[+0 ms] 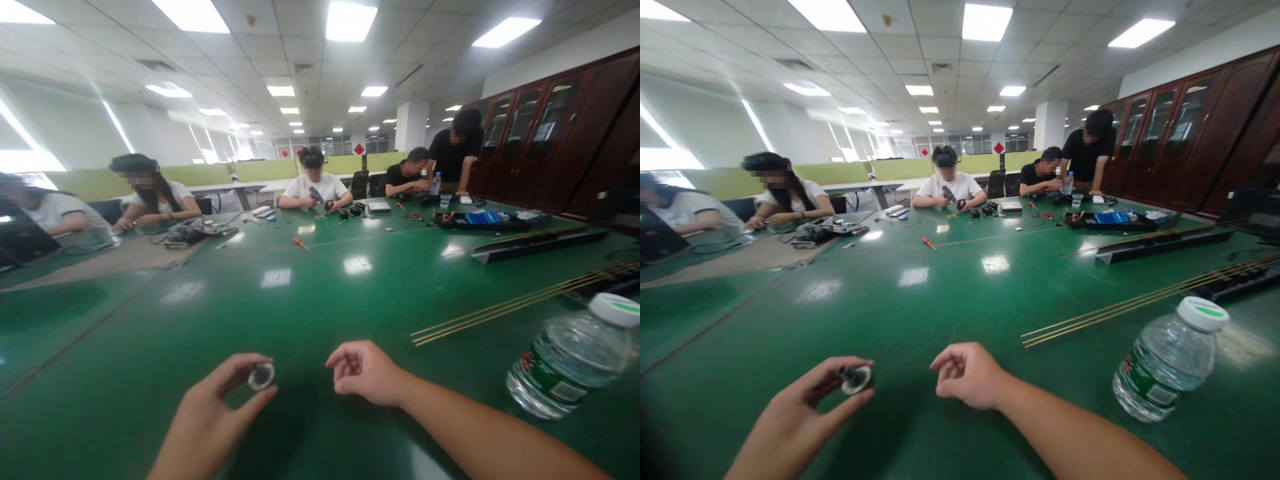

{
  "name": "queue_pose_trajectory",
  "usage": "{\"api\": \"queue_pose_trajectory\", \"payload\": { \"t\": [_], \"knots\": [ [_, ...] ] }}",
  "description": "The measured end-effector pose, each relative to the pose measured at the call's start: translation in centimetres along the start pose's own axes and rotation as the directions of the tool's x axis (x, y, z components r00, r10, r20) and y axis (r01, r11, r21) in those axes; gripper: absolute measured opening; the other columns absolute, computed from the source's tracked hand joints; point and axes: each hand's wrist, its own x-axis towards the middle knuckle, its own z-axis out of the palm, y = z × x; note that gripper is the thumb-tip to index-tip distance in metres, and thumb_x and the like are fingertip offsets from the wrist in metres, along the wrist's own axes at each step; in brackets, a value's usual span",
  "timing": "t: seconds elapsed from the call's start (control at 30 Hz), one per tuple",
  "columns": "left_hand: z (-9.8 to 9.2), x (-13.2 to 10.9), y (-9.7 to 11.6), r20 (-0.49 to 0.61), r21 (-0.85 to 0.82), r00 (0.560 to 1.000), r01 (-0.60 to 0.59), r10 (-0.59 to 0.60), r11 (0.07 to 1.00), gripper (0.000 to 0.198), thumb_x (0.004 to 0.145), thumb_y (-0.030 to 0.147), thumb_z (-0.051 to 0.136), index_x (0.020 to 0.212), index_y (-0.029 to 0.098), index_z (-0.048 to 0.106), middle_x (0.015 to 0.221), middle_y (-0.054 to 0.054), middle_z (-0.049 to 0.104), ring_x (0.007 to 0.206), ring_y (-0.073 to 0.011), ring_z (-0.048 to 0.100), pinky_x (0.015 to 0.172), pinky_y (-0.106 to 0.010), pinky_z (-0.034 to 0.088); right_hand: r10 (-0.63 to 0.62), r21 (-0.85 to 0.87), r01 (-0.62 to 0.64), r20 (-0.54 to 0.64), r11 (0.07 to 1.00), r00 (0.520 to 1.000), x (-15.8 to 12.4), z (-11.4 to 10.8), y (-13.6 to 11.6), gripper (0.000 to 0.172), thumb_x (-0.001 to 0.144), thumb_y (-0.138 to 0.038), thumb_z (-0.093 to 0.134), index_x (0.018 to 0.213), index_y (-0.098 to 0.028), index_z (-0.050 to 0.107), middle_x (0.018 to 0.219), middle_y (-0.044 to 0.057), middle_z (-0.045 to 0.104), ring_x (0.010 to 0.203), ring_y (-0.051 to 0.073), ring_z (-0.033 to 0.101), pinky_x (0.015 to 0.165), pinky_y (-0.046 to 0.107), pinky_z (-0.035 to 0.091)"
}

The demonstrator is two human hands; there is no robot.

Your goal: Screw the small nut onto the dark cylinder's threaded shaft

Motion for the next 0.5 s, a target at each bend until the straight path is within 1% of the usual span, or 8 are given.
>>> {"api": "queue_pose_trajectory", "payload": {
  "t": [0.07,0.13,0.2,0.27,0.3,0.37,0.43,0.5],
  "knots": [
    [2.6,1.8,2.1,0.107,-0.069,0.99,-0.085,0.092,0.994,0.03,0.081,0.041,0.074,0.105,0.025,0.071,0.099,-0.002,0.074,0.089,-0.0214,0.071,0.082,-0.03,0.057,-0.079,-0.114,0.067,-0.103,0.991,0.992,0.1,-0.2,-0.1,0.032,0.064,-0.004,0.069,0.094,-0.015,0.064,0.074,-0.002,0.064,0.062,0.01,0.055,0.06,0.022,0.044],
    [4.9,2.6,3.5,0.176,-0.13,0.963,-0.182,0.203,0.975,0.029,0.087,0.036,0.068,0.114,0.027,0.069,0.104,-0.002,0.073,0.093,-0.0198,0.069,0.085,-0.029,0.055,-0.135,-0.192,0.105,-0.153,0.976,0.979,0.1,-0.4,-0.1,0.035,0.064,-0.001,0.064,0.095,-0.017,0.061,0.075,-0.003,0.062,0.059,0.009,0.053,0.057,0.021,0.042],
    [6.5,2.5,3.6,0.201,-0.183,0.939,-0.243,0.278,0.953,0.032,0.091,0.032,0.063,0.123,0.03,0.065,0.109,-0.003,0.071,0.097,-0.0185,0.067,0.087,-0.027,0.053,-0.17,-0.232,0.134,-0.146,0.963,0.975,-0.1,-0.4,-0.2,0.038,0.064,-0.001,0.063,0.097,-0.018,0.059,0.075,-0.004,0.061,0.057,0.008,0.051,0.055,0.02,0.041],
    [7.6,1.9,2.5,0.2,-0.206,0.926,-0.279,0.32,0.938,0.036,0.091,0.029,0.063,0.127,0.031,0.061,0.113,-0.003,0.069,0.1,-0.0182,0.067,0.089,-0.026,0.053,-0.202,-0.268,0.168,-0.103,0.949,0.974,-0.4,-0.2,-0.3,0.039,0.064,-0.002,0.064,0.098,-0.02,0.058,0.075,-0.005,0.06,0.057,0.009,0.051,0.054,0.019,0.04],
    [7.9,1.5,1.8,0.184,-0.2,0.929,-0.285,0.322,0.937,0.039,0.09,0.028,0.065,0.128,0.031,0.061,0.113,-0.003,0.069,0.1,-0.0186,0.067,0.089,-0.026,0.053,-0.217,-0.287,0.186,-0.079,0.94,0.973,-0.5,-0.1,-0.4,0.04,0.064,-0.002,0.064,0.099,-0.021,0.057,0.075,-0.005,0.06,0.058,0.009,0.051,0.055,0.02,0.041],
    [8.2,1.1,0.2,0.126,-0.17,0.953,-0.254,0.277,0.952,0.04,0.085,0.028,0.07,0.125,0.028,0.062,0.11,-0.004,0.071,0.099,-0.0201,0.068,0.089,-0.028,0.053,-0.233,-0.331,0.203,-0.055,0.922,0.971,-0.8,0.2,-0.5,0.042,0.064,-0.003,0.065,0.101,-0.022,0.057,0.077,-0.005,0.06,0.06,0.01,0.053,0.057,0.02,0.043],
    [8.4,1.0,-0.9,0.056,-0.161,0.98,-0.181,0.193,0.97,0.035,0.082,0.029,0.073,0.115,0.025,0.065,0.105,-0.005,0.072,0.096,-0.0214,0.069,0.089,-0.03,0.054,-0.219,-0.36,0.187,-0.05,0.914,0.974,-0.9,0.3,-0.7,0.042,0.064,-0.005,0.067,0.102,-0.022,0.056,0.079,-0.005,0.061,0.061,0.01,0.056,0.058,0.02,0.044],
    [8.5,1.2,-1.2,0.033,-0.198,0.992,-0.116,0.125,0.973,0.026,0.081,0.029,0.073,0.105,0.023,0.067,0.102,-0.005,0.072,0.095,-0.0218,0.069,0.088,-0.031,0.055,-0.201,-0.37,0.167,-0.056,0.914,0.978,-1.0,0.3,-0.8,0.042,0.066,-0.008,0.07,0.102,-0.022,0.056,0.081,-0.004,0.062,0.061,0.011,0.056,0.058,0.021,0.045]
  ]
}}
